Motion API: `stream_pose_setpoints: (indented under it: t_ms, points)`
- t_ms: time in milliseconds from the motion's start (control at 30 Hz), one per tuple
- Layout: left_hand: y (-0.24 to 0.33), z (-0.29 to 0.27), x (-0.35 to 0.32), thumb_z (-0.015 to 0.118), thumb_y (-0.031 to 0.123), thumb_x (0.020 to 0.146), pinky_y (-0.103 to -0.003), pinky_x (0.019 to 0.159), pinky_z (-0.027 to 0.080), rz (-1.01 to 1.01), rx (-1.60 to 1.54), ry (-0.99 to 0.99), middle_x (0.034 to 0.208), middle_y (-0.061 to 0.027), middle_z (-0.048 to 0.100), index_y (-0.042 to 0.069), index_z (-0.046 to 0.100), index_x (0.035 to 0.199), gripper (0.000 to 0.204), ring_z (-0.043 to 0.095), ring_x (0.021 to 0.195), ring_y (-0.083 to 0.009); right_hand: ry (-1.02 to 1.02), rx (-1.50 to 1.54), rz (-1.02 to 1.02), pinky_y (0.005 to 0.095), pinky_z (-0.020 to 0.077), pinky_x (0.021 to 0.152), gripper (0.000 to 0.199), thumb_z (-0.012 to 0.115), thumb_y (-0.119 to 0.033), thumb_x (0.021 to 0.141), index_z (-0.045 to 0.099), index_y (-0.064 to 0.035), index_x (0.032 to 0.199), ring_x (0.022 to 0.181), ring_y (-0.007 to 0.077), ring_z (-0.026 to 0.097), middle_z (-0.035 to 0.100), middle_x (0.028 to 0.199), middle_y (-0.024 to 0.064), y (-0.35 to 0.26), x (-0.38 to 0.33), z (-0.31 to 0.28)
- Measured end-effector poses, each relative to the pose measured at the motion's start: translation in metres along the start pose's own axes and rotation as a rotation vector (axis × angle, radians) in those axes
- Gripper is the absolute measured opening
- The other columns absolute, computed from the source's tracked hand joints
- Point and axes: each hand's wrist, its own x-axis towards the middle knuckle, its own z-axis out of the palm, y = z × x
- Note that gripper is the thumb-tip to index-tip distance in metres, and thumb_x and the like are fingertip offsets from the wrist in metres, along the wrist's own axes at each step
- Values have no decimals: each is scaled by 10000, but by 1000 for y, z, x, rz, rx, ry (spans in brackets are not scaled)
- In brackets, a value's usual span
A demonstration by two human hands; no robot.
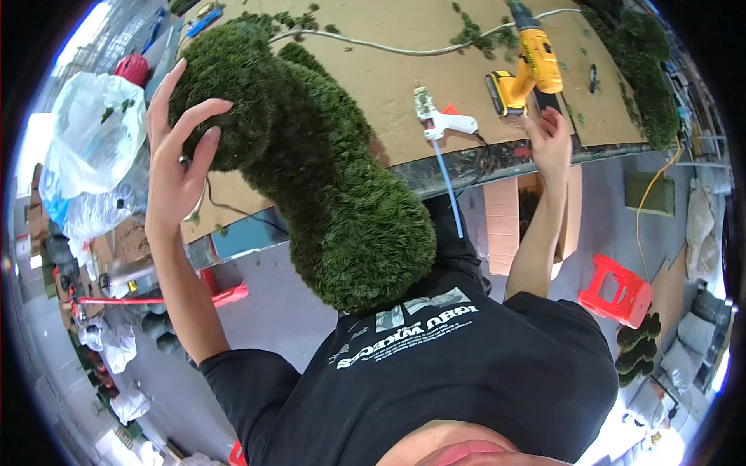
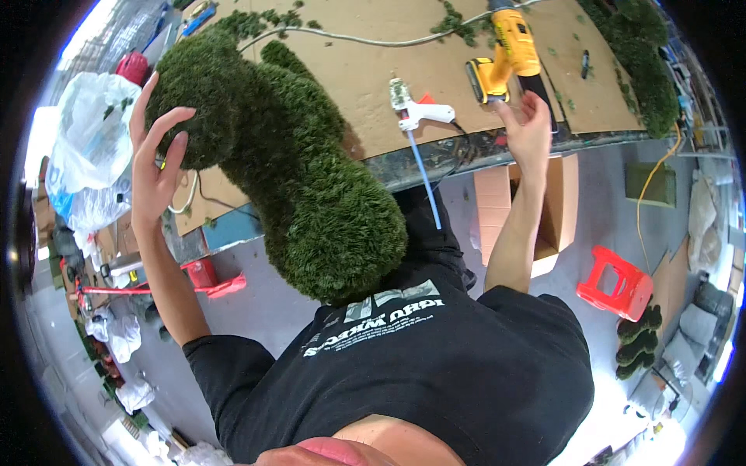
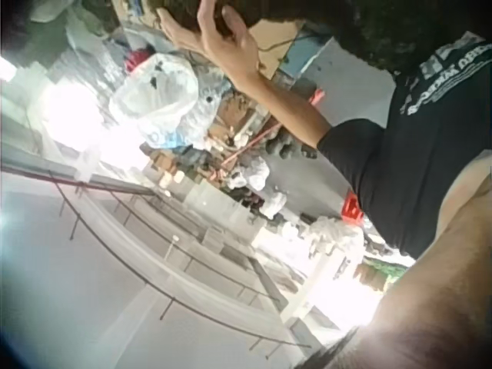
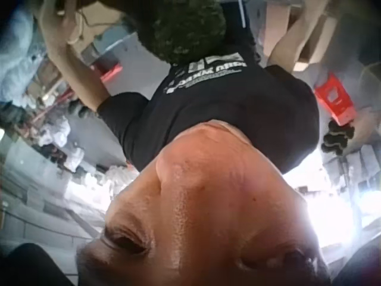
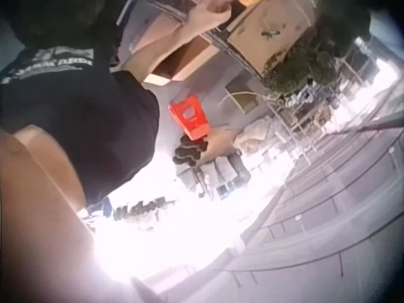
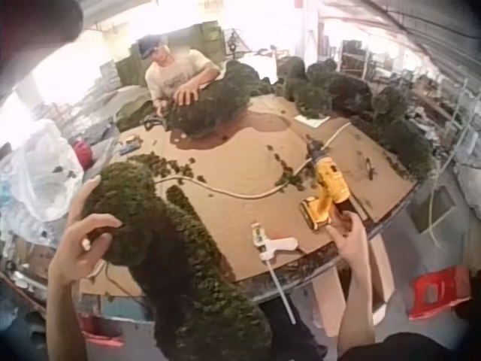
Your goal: Using an electric drill and hot glue gun to assemble parts of a moss-covered animal-shaped decorative item.
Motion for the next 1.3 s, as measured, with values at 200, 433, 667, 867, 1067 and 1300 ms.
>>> stream_pose_setpoints:
  t_ms: [200, 433, 667, 867, 1067, 1300]
  points:
    - [-2, 4, 2, 679, 24, 883, -488, 1222, 260, 7, -9, 25, 1611, -174, 415, 168, 746, 1188, 344, 357, 1492, -395, -58, 385, -143, 354, 509, 980, 596, 869, -276, 845, 604, -23, 1316, 1122, 191, 652, 698, 1174, 103, 25, 88, 42]
    - [-5, 3, -7, 653, 51, 943, -471, 1233, 247, 50, 40, 99, 1647, -132, 362, 162, 705, 1229, 312, 296, 1532, -362, -252, 512, -130, 237, 460, 533, 207, 684, -116, 954, 661, -42, 1146, 550, 62, 513, 562, 700, -22, -48, 111, 54]
    - [-3, -8, -9, 670, 89, 909, -568, 1202, 235, 12, -63, -28, 1578, -251, 347, 149, 664, 1236, 332, 284, 1479, -471, -615, 267, -462, 228, 483, 608, 276, 659, -30, 942, 701, -29, 1215, 636, 75, 599, 645, 771, 2, -208, 1, 2]
    - [-4, 6, -3, 634, 84, 956, -475, 1200, 294, 82, 86, 91, 1584, -154, 412, 184, 686, 1227, 293, 353, 1479, -371, -907, 35, -766, 241, 532, 767, 404, 798, -70, 803, 702, 12, 1187, 847, 48, 649, 737, 948, 24, -267, -41, -1]
    - [-6, 6, -8, 616, 104, 961, -489, 1211, 279, 73, 37, 78, 1590, -137, 398, 205, 668, 1242, 304, 333, 1485, -371, -967, 0, -638, 286, 528, 744, 459, 803, -146, 787, 669, 10, 1197, 762, 154, 676, 713, 890, 104, -291, -52, 21]
    - [2, -7, -7, 666, 104, 887, -567, 1201, 230, 8, -74, -20, 1544, -246, 371, 169, 668, 1238, 357, 323, 1439, -471, -913, -7, -877, 293, 535, 754, 480, 807, -95, 767, 672, 12, 1215, 764, 172, 692, 723, 917, 105, -285, -48, 29]
